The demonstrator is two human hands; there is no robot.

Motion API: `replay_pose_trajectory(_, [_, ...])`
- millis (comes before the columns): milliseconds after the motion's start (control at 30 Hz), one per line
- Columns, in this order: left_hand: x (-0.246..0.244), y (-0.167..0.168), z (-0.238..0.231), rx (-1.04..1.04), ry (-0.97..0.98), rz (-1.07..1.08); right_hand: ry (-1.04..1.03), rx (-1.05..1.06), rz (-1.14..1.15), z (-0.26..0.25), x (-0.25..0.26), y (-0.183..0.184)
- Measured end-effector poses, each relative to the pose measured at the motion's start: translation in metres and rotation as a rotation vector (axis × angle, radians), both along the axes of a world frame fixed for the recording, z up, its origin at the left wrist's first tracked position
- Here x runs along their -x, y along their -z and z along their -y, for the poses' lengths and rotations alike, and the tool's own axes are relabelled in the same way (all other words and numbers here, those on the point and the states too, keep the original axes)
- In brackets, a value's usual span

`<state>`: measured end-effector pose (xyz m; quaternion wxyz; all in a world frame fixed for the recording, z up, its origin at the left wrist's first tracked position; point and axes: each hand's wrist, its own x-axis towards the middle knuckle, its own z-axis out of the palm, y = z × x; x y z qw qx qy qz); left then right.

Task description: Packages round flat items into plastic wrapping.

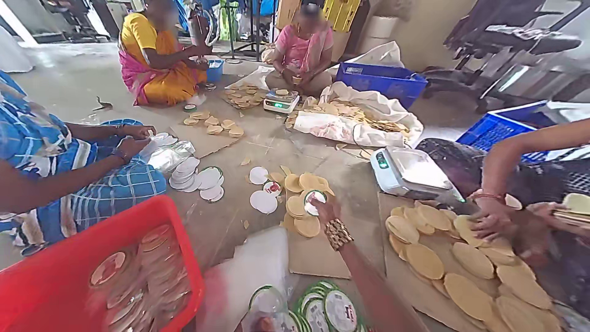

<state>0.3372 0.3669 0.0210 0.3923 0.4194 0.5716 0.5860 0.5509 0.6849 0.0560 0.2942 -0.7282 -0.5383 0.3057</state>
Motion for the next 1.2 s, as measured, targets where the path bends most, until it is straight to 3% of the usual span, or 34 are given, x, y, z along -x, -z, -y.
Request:
replay_pose_trajectory(67, [0.000,0.010,-0.001,-0.052,0.018,-0.013,-0.038,-0.035,-0.056,0.042,-0.021,-0.013])
replay_pose_trajectory(233, [-0.006,-0.012,0.006,-0.012,-0.035,0.025,-0.155,-0.110,0.026,0.188,-0.083,-0.071])
replay_pose_trajectory(367, [-0.009,-0.019,0.007,-0.070,-0.053,0.066,-0.167,-0.344,0.438,0.305,-0.121,-0.102])
replay_pose_trajectory(500, [-0.010,-0.021,0.009,-0.130,-0.016,0.005,-0.252,-0.073,0.654,0.389,-0.138,-0.096])
replay_pose_trajectory(600, [-0.011,-0.022,0.012,-0.143,-0.001,-0.047,-0.207,0.024,0.602,0.411,-0.147,-0.072])
replay_pose_trajectory(733, [-0.009,-0.017,0.016,-0.144,0.005,-0.127,0.011,0.244,0.414,0.398,-0.158,-0.077])
replay_pose_trajectory(867, [-0.010,-0.016,0.017,-0.151,-0.006,-0.105,0.102,0.185,0.389,0.388,-0.162,-0.094])
replay_pose_trajectory(1000, [-0.008,-0.019,0.019,-0.146,-0.016,-0.100,-0.192,-0.261,0.827,0.412,-0.157,-0.062])
replay_pose_trajectory(1100, [-0.008,-0.019,0.017,-0.135,-0.027,-0.092,-0.342,-0.136,0.850,0.440,-0.144,-0.035])
replay_pose_trajectory(1200, [-0.009,-0.017,0.016,-0.144,-0.025,-0.079,-0.301,-0.171,0.795,0.445,-0.145,-0.037])
